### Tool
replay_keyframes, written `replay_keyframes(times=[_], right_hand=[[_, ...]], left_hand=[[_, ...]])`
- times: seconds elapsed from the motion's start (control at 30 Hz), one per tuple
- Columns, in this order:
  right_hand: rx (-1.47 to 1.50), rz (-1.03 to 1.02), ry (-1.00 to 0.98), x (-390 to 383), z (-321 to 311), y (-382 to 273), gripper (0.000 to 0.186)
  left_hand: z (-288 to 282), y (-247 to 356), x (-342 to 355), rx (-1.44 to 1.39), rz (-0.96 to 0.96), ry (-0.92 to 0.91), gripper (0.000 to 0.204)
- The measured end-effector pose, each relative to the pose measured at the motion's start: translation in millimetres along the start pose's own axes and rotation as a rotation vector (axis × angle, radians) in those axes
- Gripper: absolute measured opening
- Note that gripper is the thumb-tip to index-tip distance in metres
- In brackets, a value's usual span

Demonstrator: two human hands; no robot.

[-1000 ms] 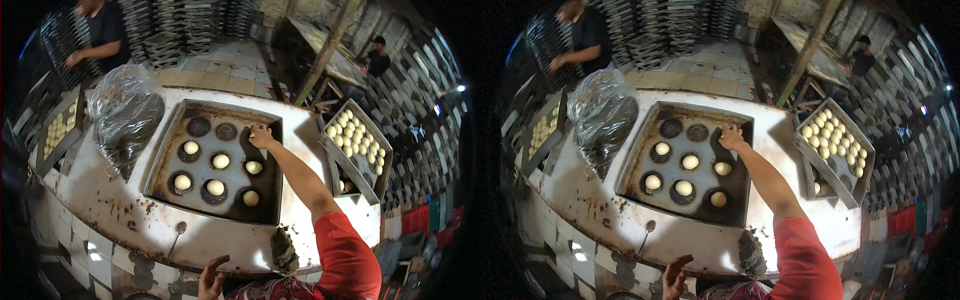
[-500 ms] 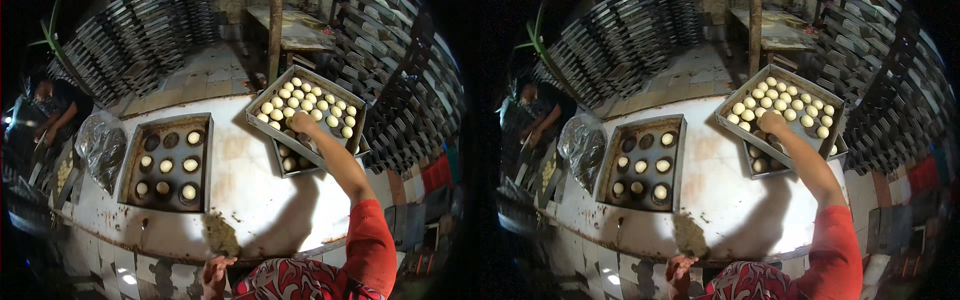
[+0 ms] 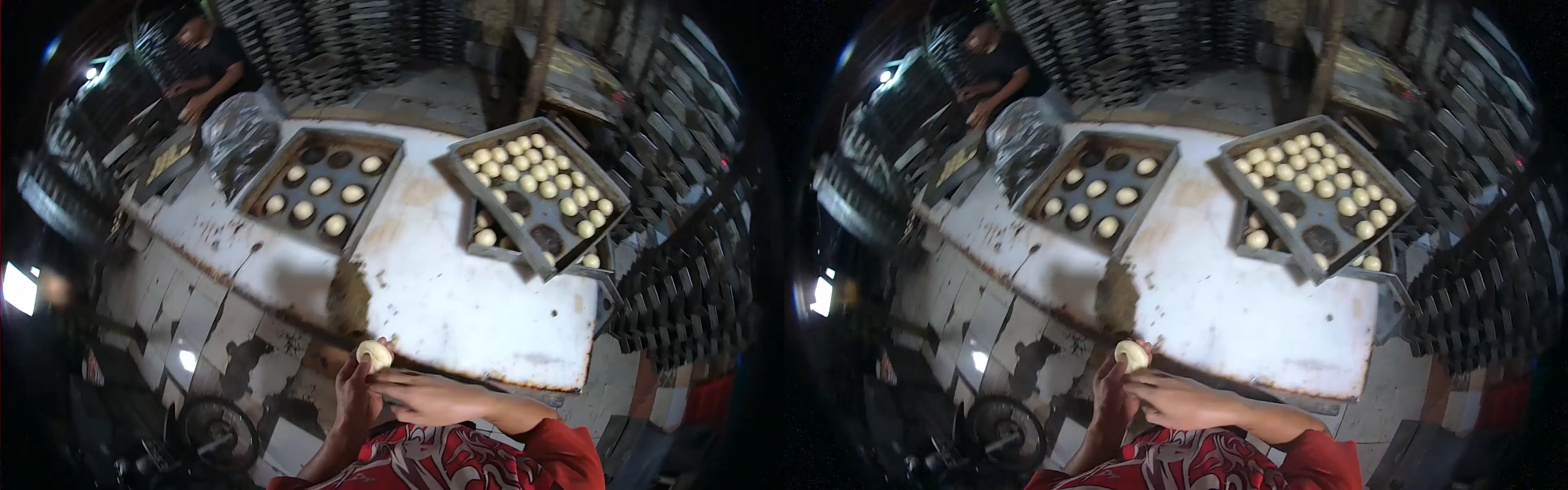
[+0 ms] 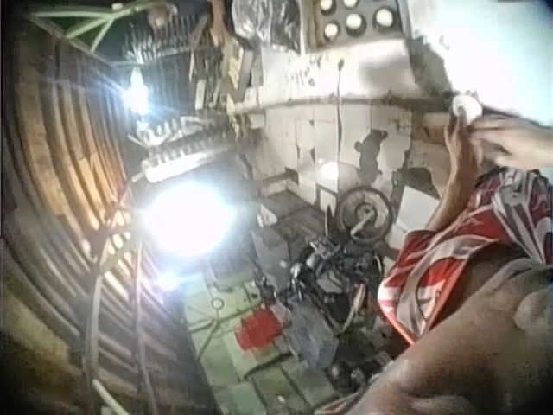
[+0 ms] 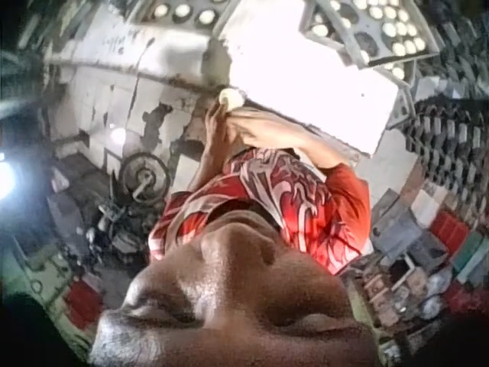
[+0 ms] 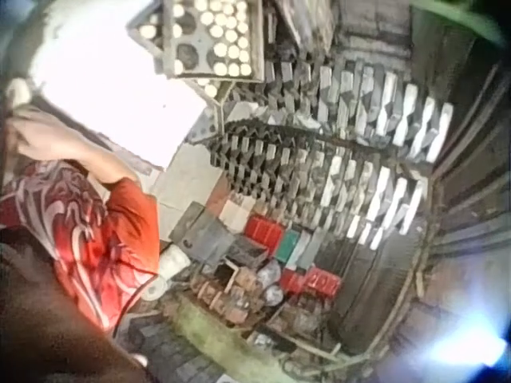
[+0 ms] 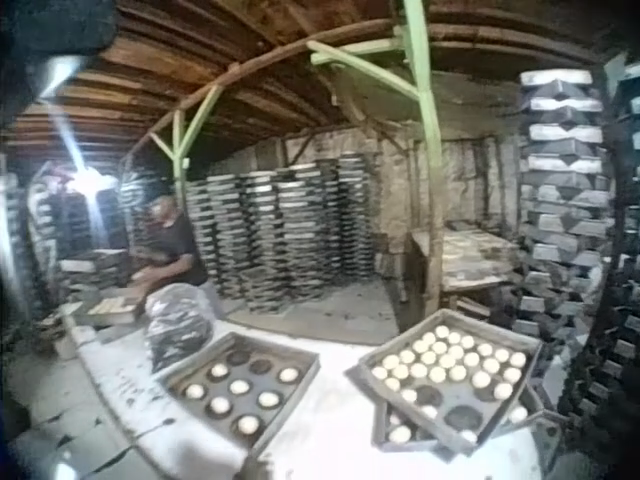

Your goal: The person is flattening dough balls, filling them with a dark paste using a spoon, sealing them, and arranging them on a tray.

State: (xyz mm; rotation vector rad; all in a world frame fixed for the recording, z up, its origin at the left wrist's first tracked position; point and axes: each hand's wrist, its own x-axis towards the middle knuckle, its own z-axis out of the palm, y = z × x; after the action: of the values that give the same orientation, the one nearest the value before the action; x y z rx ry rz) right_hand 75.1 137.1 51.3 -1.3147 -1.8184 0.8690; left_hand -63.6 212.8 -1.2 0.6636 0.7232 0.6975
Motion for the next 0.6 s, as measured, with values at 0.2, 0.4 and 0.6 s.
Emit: replay_keyframes(times=[0.2,0.4,0.6], right_hand=[[0.386,0.293,0.657,38,87,33,0.032],[-0.459,0.265,0.505,86,45,147,0.036],[-0.718,0.162,0.188,114,21,168,0.064]], left_hand=[[-40,-38,-85,0.222,0.008,-0.091,0.048],[-116,-53,-153,-0.408,-0.024,-0.08,0.046],[-159,-101,-200,-0.289,-0.073,0.315,0.044]])
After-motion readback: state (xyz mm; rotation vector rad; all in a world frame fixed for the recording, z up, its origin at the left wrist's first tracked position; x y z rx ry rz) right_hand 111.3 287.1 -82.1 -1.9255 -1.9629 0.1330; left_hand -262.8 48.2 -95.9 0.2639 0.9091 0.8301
